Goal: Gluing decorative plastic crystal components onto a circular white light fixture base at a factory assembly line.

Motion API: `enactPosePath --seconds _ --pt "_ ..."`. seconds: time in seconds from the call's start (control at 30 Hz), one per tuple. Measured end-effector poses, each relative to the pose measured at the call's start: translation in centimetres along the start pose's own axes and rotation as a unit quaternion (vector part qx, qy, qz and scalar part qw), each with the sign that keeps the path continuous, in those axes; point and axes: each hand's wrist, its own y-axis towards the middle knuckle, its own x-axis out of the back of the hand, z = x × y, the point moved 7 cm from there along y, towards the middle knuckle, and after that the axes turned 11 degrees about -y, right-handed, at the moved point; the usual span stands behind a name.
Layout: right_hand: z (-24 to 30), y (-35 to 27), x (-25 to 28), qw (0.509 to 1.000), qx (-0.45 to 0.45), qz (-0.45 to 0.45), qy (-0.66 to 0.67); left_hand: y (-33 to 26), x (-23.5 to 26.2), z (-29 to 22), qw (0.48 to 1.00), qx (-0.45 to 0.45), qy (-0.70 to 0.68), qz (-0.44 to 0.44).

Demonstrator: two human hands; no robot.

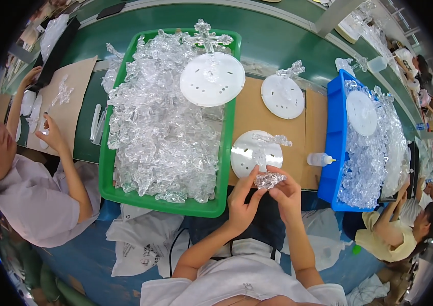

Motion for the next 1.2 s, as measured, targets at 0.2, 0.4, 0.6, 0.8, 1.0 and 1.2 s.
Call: enactPosePath --seconds 0.2,0.4,0.6,0.8,1.0,1.2 --pt "-1.7 0.6 2.4 0.984 -0.039 -0.049 0.168 -0.3 0.0 1.2 0.981 -0.061 0.182 0.015" --pt "-1.4 0.3 2.9 0.936 -0.091 -0.007 0.341 -2.8 -1.5 3.5 0.911 -0.119 0.370 0.135" --pt "1.2 0.6 4.1 0.985 0.001 -0.104 -0.137 -3.9 -3.6 3.2 0.959 -0.063 0.238 0.143" --pt "1.6 1.3 2.0 0.946 0.023 -0.093 -0.309 -2.9 -1.5 3.4 0.920 -0.101 0.339 0.170" --pt "2.2 1.4 0.4 0.866 0.090 -0.114 -0.478 -3.2 -1.2 4.3 0.922 -0.106 0.331 0.171" --pt "2.5 1.7 -1.2 0.804 0.090 -0.080 -0.582 -3.5 -1.1 5.1 0.918 -0.112 0.335 0.179"
